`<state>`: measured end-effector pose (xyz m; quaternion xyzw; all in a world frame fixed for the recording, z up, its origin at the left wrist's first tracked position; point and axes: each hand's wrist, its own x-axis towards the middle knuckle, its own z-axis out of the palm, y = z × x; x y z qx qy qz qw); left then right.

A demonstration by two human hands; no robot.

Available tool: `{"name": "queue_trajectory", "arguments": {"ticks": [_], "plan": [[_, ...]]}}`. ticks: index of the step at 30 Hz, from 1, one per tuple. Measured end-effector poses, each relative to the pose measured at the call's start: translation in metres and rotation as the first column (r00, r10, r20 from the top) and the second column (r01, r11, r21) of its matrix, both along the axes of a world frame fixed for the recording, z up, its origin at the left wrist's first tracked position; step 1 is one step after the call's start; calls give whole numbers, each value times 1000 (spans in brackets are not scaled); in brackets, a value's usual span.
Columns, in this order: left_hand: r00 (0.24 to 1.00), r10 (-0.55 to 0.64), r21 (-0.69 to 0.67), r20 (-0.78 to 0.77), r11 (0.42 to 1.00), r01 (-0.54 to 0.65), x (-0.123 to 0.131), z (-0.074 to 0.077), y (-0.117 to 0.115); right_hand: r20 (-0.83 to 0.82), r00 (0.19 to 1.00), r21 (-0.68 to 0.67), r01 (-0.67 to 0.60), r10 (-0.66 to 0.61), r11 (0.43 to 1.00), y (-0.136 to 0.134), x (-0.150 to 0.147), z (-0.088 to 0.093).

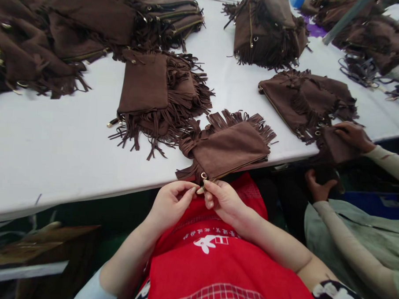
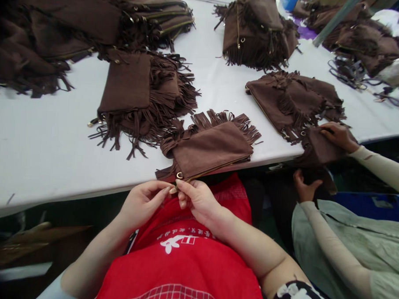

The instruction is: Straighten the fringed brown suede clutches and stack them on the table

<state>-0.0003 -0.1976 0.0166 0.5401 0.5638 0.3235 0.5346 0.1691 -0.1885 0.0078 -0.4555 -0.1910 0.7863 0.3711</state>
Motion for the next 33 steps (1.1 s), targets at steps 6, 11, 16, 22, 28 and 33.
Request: {"name": "queue_trajectory", "arguments": {"ticks": [6,11,16,22,28,33], "plan": [[997,-76,19,35,997,75,-4,3,-8,44,999,0,-6,6,1000,0,1,6],[997,-75,58,0,995,75,-3,7,-10,67,998,21,-16,14,1000,-1,3,5],[999,-35,-5,-21,999,35,2,11,-6,120,992,80,-55,45,995,-2,5,0],[998,-54,-19,-34,998,54,3,9,1,161,983,148,-116,92,982,-2,8,-3],[985,-69,-112,156,990,87,3,13,1,172,983,165,-100,71,981,-3,7,-8],[893,86,-335,442,939,75,1,10,-1,182,980,168,-105,74,980,-3,8,-9]]}}
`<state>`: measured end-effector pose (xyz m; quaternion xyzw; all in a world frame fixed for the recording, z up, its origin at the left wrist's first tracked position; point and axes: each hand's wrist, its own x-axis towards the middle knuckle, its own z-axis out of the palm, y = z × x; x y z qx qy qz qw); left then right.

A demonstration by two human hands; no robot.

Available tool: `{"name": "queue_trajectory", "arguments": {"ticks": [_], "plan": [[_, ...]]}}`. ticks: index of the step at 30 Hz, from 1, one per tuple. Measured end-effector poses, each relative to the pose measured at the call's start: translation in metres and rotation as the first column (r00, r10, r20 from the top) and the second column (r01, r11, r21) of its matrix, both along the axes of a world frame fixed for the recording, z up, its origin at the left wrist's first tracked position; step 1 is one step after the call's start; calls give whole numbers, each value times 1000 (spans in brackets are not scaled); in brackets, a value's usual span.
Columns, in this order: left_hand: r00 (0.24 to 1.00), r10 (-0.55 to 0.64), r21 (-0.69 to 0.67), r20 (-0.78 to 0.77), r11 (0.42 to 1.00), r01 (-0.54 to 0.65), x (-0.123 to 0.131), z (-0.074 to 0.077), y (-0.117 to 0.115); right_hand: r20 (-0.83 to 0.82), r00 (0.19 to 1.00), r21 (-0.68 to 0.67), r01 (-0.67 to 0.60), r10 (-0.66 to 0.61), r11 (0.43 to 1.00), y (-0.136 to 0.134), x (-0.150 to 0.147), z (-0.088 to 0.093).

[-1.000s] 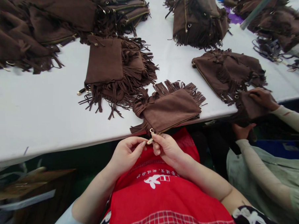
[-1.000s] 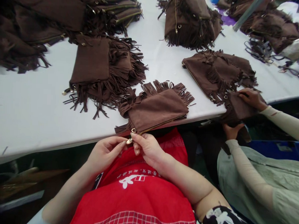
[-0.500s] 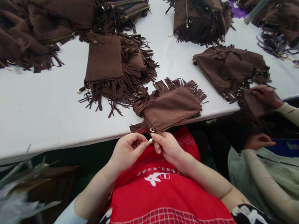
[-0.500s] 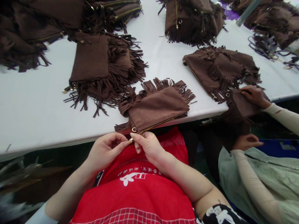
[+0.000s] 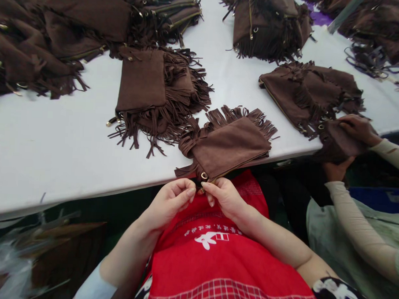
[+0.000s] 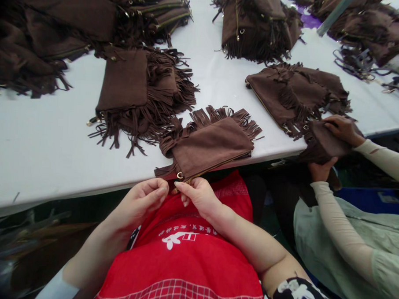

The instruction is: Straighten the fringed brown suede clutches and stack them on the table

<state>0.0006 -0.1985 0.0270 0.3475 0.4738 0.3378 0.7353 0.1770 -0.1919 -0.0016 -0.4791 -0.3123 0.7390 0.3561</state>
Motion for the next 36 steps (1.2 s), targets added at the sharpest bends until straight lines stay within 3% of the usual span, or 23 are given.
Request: {"name": "queue_trajectory", "arguments": {"ticks": [3,5,16,25,30,36], "plan": [[993,96,17,-64,995,-95,-1,-4,2,-43,999,27,-17,18,999,0,2,0],[985,97,97,-145,992,-84,0,-5,4,-45,999,39,-25,27,999,1,3,0],[970,-55,146,-239,985,92,3,-13,9,18,997,57,-73,72,996,1,3,-2],[955,-256,147,-148,949,277,-13,4,2,-50,999,-14,-14,13,1000,-3,-1,-2],[963,-187,150,-195,964,218,-20,-2,-6,-50,998,9,-27,28,1000,-2,-3,-1],[881,9,379,-472,905,194,-17,-6,-8,26,1000,50,0,-1,999,-3,-5,-6]]}}
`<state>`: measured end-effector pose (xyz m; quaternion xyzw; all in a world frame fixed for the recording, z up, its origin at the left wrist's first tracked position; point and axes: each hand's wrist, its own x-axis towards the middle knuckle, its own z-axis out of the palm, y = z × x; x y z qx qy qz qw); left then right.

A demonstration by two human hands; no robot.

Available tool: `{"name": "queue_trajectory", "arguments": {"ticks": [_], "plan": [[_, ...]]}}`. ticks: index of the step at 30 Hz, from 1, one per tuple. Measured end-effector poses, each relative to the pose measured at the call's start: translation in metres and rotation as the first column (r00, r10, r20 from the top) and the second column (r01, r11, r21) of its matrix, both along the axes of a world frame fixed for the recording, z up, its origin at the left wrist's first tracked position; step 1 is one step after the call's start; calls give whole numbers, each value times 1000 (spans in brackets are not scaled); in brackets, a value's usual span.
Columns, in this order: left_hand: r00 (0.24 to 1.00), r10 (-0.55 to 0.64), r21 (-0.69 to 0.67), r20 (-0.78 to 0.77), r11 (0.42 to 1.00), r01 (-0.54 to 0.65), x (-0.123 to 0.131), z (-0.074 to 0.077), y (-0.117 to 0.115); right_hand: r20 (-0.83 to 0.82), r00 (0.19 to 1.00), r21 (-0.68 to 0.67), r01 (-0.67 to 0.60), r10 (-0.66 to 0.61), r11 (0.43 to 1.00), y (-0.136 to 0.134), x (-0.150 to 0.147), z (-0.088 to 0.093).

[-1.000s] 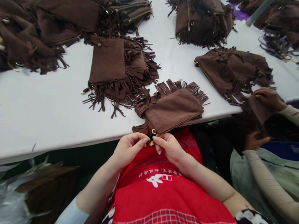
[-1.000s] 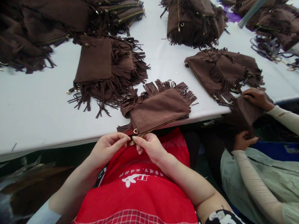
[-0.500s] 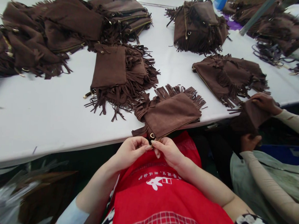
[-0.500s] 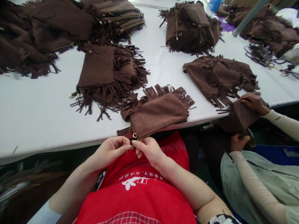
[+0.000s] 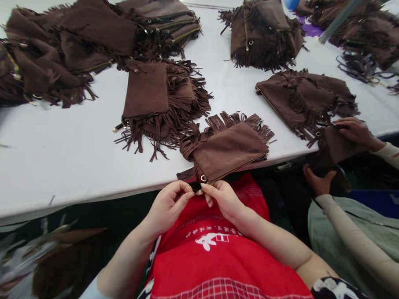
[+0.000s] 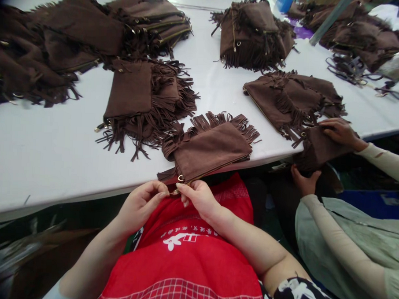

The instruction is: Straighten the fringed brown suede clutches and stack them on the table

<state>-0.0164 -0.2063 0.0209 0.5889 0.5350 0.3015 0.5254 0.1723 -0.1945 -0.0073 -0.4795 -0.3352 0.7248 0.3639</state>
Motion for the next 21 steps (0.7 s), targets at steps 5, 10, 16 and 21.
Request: {"name": "queue_trajectory", "arguments": {"ticks": [5,10,16,21], "plan": [[1000,16,34,12,999,-17,9,5,2,19,1000,-10,-9,9,1000,0,1,-1],[923,154,-258,352,964,-63,20,8,6,2,1000,-8,-12,12,1000,0,2,2],[944,146,-229,297,970,-77,25,1,8,-2,999,-26,-47,47,999,1,3,2],[893,221,-313,392,945,-97,30,-6,19,-10,997,-20,-82,82,996,2,6,-2]]}}
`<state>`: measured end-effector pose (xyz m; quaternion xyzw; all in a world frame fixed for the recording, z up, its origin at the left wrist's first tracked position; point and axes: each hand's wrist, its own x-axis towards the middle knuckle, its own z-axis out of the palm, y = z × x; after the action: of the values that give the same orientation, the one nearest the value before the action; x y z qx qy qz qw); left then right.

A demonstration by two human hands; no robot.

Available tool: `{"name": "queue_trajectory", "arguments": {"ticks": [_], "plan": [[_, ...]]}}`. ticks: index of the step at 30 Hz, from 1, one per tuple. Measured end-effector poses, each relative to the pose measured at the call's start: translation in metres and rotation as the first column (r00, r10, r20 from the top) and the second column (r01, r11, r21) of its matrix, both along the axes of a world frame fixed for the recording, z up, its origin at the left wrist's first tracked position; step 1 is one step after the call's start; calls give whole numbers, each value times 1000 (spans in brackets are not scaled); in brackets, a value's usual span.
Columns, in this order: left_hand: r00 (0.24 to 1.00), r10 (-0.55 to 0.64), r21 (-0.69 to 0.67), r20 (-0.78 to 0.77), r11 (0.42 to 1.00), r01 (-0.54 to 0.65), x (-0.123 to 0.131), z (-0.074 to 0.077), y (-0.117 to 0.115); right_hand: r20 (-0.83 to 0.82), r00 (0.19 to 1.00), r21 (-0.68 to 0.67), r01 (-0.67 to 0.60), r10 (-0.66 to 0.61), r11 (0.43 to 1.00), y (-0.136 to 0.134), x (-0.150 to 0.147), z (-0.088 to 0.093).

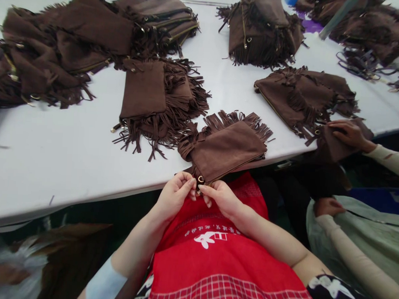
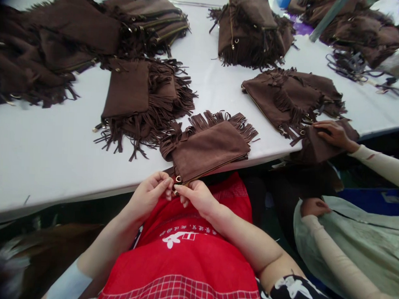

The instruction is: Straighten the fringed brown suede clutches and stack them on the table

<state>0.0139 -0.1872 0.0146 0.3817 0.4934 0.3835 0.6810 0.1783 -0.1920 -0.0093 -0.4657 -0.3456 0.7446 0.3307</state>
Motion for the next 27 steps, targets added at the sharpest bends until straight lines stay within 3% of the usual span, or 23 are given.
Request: {"name": "queue_trajectory", "arguments": {"ticks": [4,12,18,21,24,27], "plan": [[995,55,-46,80,998,-52,3,3,8,-16,1000,10,-10,11,1000,0,2,-2],[969,28,182,-244,983,17,-19,6,15,-30,999,-32,24,-25,999,0,3,0],[942,-7,153,-336,986,62,-33,-3,5,-55,998,-75,34,-38,997,0,3,0],[939,-14,142,-345,988,67,-33,-13,-2,-30,999,-72,-16,14,997,0,6,-7],[912,-148,229,-383,941,249,-29,-17,-7,-6,997,-44,-75,74,996,2,16,-13],[858,-310,220,-409,879,423,-22,-14,-12,18,999,-44,-30,31,999,5,32,-16]]}}
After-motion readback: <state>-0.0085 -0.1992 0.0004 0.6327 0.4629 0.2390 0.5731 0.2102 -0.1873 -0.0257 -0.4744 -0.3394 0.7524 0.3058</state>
